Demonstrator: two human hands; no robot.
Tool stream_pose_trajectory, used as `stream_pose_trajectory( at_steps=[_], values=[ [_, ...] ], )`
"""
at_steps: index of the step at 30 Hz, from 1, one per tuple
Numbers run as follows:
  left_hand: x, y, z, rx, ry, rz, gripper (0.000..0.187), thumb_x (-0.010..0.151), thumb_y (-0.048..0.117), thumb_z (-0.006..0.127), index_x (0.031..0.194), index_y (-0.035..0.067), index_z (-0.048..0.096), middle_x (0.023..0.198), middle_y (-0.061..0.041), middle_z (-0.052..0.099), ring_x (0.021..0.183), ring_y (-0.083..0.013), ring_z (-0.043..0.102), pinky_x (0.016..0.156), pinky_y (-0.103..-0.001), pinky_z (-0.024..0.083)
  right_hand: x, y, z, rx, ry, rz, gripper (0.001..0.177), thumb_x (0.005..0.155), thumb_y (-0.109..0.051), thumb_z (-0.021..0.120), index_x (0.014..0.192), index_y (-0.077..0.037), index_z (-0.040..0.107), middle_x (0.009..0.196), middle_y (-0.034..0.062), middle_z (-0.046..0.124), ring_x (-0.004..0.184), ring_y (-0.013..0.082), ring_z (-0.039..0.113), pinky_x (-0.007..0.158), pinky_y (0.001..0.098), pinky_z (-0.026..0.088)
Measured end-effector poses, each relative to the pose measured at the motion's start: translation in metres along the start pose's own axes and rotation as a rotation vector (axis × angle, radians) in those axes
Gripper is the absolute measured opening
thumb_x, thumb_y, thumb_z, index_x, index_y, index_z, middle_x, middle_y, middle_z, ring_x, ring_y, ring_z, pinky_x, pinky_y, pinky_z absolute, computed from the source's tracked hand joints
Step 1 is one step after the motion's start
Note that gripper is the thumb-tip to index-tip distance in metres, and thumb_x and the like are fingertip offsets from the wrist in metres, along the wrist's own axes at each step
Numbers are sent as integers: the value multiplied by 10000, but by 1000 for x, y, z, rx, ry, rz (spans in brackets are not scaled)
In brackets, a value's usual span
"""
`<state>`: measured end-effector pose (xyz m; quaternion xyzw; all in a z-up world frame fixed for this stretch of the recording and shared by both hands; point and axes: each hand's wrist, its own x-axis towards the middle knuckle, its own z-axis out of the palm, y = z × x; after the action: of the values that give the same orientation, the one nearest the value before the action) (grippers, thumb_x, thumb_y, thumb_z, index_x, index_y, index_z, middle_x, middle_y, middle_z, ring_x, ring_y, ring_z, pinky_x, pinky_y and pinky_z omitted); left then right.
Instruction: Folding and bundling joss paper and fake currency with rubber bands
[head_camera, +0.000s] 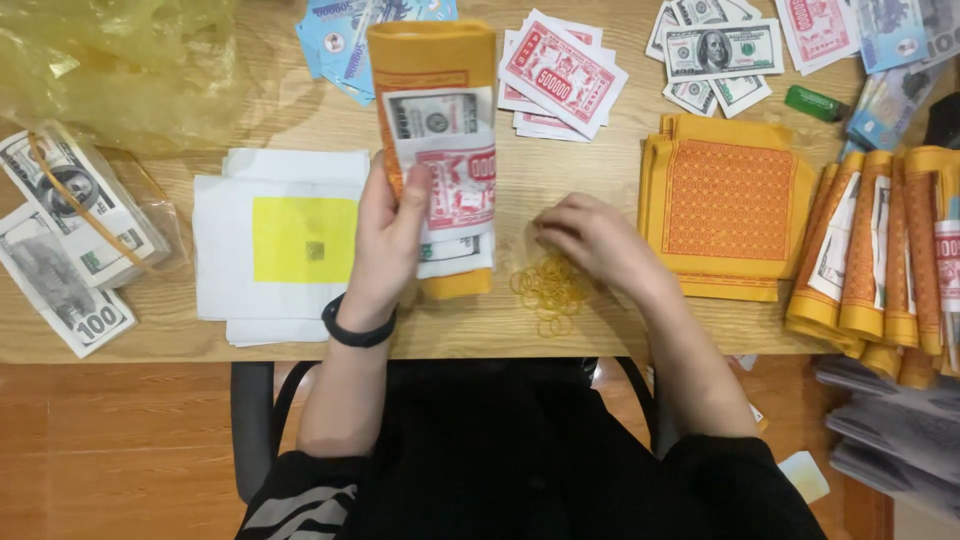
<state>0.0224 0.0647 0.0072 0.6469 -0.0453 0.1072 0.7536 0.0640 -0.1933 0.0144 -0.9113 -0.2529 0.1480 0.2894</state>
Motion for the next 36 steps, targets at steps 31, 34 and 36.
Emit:
stream_pose_trajectory(
  at_steps=[31,34,36],
  values=[
    [-45,-6,62,-270,-425,-189,225,948,138,632,1122,-5,641,959,-66,682,948,-105,534,849,-321,481,-42,-4,42,1322,331,-7,612,558,7,893,1118,32,646,993,147,712,867,220,670,826,402,558],
    [-49,-10,62,-307,-434,-215,196,947,128,623,1095,0,638,905,-52,682,899,-95,531,787,-295,487,-48,-76,13,1564,310,126,454,633,-100,752,1070,-41,642,843,64,685,674,124,633,651,300,507],
    [-50,-12,62,-329,-451,-225,185,952,127,608,1090,6,634,894,-49,676,876,-99,539,766,-287,490,-34,-48,30,1588,279,242,302,702,-197,634,993,-140,691,683,-64,674,466,-25,568,473,151,449]
  ],
)
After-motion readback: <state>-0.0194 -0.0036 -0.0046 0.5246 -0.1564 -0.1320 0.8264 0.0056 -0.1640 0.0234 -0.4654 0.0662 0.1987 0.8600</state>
